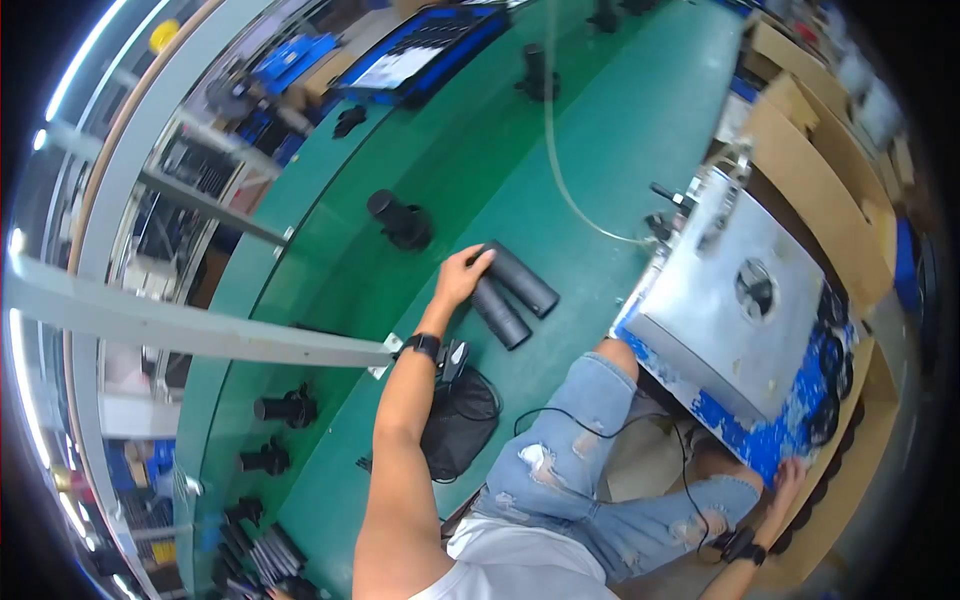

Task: Assembling fan units by pressing blades into housings using a manual press machine.

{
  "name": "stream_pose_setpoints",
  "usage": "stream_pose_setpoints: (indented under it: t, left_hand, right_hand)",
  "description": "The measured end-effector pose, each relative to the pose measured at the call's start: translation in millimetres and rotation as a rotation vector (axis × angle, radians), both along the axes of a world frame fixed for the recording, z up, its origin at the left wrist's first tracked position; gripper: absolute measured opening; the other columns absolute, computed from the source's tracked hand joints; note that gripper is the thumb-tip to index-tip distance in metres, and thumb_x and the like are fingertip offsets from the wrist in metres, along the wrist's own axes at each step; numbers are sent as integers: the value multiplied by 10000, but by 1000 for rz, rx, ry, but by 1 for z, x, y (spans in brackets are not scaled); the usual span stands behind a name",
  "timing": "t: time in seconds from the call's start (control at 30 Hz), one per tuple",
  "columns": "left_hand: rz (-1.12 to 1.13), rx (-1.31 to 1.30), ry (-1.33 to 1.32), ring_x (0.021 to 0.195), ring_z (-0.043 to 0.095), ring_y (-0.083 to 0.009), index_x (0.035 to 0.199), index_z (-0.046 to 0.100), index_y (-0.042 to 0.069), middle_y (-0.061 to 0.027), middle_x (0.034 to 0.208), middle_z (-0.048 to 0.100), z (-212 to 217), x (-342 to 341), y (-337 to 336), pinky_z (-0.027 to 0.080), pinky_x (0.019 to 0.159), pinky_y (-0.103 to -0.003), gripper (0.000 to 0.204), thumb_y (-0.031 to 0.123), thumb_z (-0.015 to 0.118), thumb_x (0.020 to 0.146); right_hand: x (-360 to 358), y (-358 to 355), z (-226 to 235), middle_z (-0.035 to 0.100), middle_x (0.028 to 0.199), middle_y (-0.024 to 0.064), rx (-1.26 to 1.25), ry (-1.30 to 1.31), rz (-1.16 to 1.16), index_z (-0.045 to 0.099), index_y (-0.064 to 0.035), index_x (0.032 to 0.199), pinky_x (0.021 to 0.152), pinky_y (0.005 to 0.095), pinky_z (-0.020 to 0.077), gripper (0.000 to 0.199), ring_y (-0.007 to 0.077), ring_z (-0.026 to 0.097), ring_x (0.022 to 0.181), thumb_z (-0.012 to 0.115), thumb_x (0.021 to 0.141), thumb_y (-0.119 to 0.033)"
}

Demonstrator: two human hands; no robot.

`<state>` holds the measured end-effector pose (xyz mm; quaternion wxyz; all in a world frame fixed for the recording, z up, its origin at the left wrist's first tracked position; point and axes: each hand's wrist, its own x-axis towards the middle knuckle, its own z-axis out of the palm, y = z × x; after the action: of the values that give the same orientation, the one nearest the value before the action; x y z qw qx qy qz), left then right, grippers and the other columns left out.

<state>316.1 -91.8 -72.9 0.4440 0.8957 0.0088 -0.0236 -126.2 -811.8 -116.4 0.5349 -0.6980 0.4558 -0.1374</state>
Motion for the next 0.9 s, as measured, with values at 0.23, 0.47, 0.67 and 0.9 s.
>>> stream_pose_setpoints:
  t: [0.23, 0.47, 0.67, 0.9]
  left_hand:
    - [-65, 448, -541, 1105, 525, -394, 1209, 569, -27, -233, 1137, 594, 5, -33, 10, 396, 974, -459, 456, 234, 647, 844]
    - [-231, 224, -652, 1169, 483, -386, 1182, 533, -21, -215, 1226, 518, 97, -102, -84, 364, 1014, -444, 353, 75, 581, 846]
    - [-398, -34, -403, 1015, 565, -205, 1086, 583, 19, -132, 1205, 555, 104, -171, -131, 452, 788, -271, 259, 6, 571, 827]
    - [-687, -359, -46, 924, 632, -167, 1116, 611, -13, -116, 1033, 661, 113, -213, -206, 500, 838, -306, 249, 58, 611, 878]
  right_hand:
    - [72, 17, 44, 634, 981, 43, -238, -224, 79, 616, -26, 1067, 790, 261, 467, 213, 131, 593, 917, 639, 861, -78]
    - [130, 26, 92, 637, 1010, 139, -823, 218, 203, 645, -52, 962, 794, 395, 523, 187, 296, 647, 920, 672, 780, -81]
    - [95, 1, 36, 544, 1088, 167, -784, 644, 50, 652, -51, 881, 782, 460, 507, 132, 350, 594, 977, 666, 752, -77]
    - [94, 136, 143, 572, 892, 88, -1123, -122, 320, 680, -51, 843, 667, 388, 486, 117, 281, 603, 790, 710, 730, -45]
